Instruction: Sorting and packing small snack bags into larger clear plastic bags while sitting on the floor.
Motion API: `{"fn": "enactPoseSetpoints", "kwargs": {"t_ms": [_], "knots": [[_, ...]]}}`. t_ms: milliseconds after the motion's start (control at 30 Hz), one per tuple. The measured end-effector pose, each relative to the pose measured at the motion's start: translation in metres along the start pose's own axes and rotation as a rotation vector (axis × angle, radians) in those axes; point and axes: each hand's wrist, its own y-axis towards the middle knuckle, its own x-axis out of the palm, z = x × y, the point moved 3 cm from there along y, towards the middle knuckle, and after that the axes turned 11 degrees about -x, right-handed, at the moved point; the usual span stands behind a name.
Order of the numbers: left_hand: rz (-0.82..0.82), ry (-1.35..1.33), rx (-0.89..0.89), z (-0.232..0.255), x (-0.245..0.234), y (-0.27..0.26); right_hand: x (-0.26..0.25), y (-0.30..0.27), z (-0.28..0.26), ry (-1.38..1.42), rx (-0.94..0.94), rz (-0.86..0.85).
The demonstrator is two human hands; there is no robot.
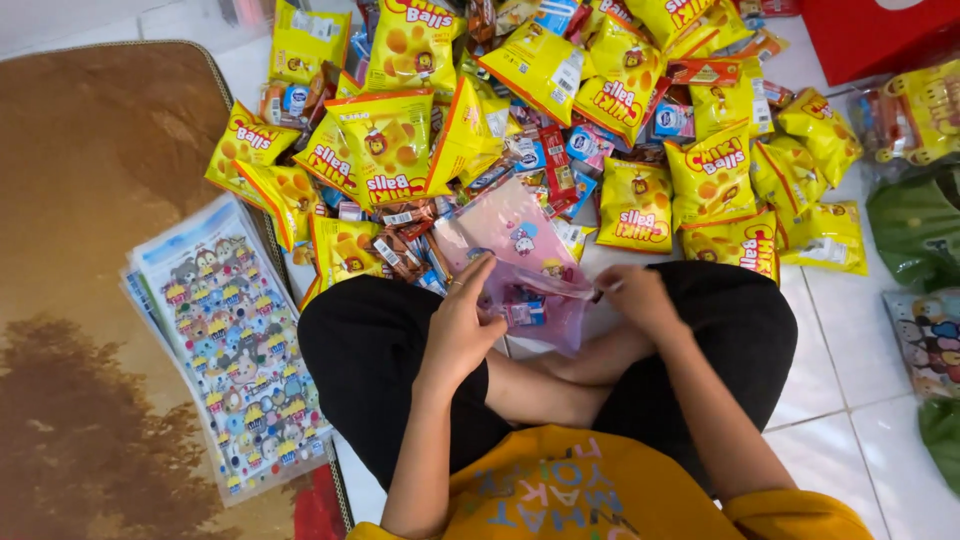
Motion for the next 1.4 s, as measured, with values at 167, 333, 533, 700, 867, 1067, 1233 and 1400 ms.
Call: {"fn": "enactPoseSetpoints", "kwargs": {"t_ms": [167, 333, 533, 700, 867, 1067, 1233, 1400], "knots": [[0.002, 0.015, -0.006, -0.004, 0.002, 0.001, 0.049, -0.008, -0.013, -0.168, -0.122, 0.015], [0.003, 0.002, -0.021, -0.008, 0.002, 0.005, 0.076, 0.004, 0.001, -0.335, -0.17, 0.156], [0.007, -0.022, -0.025, -0.008, 0.0, 0.004, 0.072, 0.006, 0.012, -0.139, -0.031, 0.223], [0.013, -0.011, -0.002, -0.012, 0.002, 0.007, 0.071, 0.029, 0.069, -0.141, 0.091, 0.19], [0.002, -0.021, 0.002, -0.012, 0.004, 0.005, -0.017, 0.014, 0.011, 0.151, 0.232, 0.161], [0.01, -0.011, 0.01, -0.009, 0.006, 0.006, -0.121, -0.035, -0.17, 0.865, 0.039, 0.186], [0.016, -0.029, 0.02, -0.005, 0.004, 0.004, -0.094, -0.033, -0.186, 0.776, -0.067, -0.016], [0.023, -0.005, 0.028, -0.007, 0.006, 0.006, -0.068, -0.032, -0.192, 0.429, -0.125, -0.054]]}}
